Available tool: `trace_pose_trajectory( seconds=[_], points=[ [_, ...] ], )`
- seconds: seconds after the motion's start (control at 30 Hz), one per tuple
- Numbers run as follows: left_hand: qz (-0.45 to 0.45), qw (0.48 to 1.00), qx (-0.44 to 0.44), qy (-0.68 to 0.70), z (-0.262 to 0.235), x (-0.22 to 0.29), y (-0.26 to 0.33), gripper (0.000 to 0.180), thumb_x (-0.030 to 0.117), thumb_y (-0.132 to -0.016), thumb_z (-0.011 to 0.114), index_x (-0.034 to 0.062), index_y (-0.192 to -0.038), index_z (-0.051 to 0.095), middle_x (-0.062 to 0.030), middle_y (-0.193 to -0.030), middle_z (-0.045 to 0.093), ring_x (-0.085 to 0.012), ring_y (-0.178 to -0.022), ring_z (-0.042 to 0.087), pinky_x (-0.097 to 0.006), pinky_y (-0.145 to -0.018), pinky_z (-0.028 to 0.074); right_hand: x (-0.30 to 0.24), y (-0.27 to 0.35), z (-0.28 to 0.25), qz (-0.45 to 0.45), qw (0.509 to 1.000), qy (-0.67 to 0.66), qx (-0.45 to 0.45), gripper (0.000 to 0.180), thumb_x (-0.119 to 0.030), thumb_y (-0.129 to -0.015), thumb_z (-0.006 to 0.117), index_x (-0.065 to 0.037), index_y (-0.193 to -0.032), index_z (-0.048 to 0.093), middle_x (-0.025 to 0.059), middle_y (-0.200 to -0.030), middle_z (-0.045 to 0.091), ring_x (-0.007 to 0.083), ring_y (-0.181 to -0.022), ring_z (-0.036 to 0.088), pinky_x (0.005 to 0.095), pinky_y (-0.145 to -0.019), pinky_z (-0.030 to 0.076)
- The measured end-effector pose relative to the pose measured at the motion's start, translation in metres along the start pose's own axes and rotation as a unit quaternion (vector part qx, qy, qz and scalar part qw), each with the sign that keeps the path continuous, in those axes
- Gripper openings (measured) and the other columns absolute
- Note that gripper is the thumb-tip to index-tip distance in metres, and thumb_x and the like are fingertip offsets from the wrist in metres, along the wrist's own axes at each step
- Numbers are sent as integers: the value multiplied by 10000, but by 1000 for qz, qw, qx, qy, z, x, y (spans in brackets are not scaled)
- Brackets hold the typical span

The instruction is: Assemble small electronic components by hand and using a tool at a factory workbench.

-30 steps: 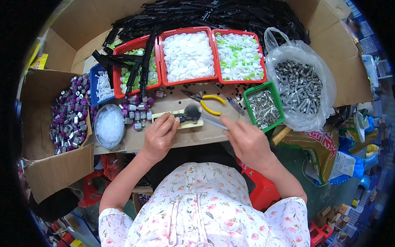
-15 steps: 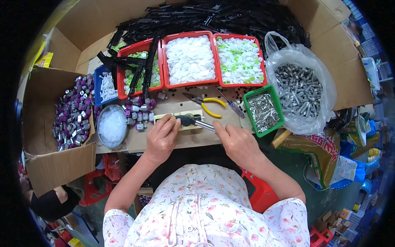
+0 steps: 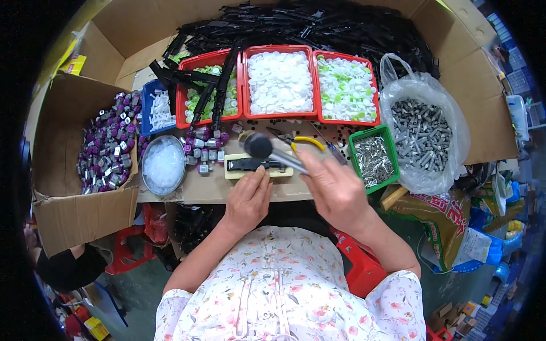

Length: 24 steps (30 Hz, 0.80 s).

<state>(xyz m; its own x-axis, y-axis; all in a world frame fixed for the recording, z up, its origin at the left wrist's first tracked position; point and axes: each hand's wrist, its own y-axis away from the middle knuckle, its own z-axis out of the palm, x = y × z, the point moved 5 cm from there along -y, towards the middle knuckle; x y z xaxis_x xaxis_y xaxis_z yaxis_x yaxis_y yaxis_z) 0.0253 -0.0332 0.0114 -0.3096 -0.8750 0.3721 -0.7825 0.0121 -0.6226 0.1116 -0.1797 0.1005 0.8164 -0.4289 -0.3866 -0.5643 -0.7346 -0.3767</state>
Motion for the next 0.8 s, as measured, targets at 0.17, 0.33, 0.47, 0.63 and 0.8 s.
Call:
trace_pose_trajectory(
  seconds=[0.17,0.33,0.47,0.63,0.8],
  points=[
    [3,1000,2,9,2,-4,-3,281,-51,-756,701,-107,-1027,656,-179,-1121,619,-322,-861,626,-376,-739,541,1,-6,25,-12,991,51,-121,412,-89,-884,658,-46,-1288,581,124,-815,601,311,-669,603,426,-611,476],
    [0,1000,17,17,-1,1,-1,279,-52,-750,699,-112,-1019,653,-177,-1093,624,-320,-844,623,-382,-725,538,-8,-11,21,-27,999,-6,-31,420,-72,-882,650,-41,-1294,579,128,-772,556,313,-648,586,411,-586,464],
    [2,1000,8,11,0,-1,-1,276,-42,-757,704,-109,-1020,657,-175,-1101,625,-320,-859,625,-381,-740,540,-4,-17,30,-25,993,4,-111,453,-47,-868,650,-31,-1312,566,134,-747,531,318,-620,568,424,-568,459],
    [0,1000,3,1,0,0,0,275,-32,-764,704,-94,-1029,666,-170,-1135,628,-327,-915,625,-383,-794,541,5,-11,49,-8,988,25,-152,429,-28,-861,649,-18,-1284,574,150,-784,577,332,-654,600,420,-585,482],
    [3,1000,0,4,-1,-1,2,277,-34,-761,710,-90,-1029,671,-169,-1150,631,-327,-910,628,-380,-785,542,0,-12,15,-6,998,-36,-48,399,-40,-869,649,-23,-1263,585,154,-797,589,339,-654,604,425,-593,486]
  ],
)
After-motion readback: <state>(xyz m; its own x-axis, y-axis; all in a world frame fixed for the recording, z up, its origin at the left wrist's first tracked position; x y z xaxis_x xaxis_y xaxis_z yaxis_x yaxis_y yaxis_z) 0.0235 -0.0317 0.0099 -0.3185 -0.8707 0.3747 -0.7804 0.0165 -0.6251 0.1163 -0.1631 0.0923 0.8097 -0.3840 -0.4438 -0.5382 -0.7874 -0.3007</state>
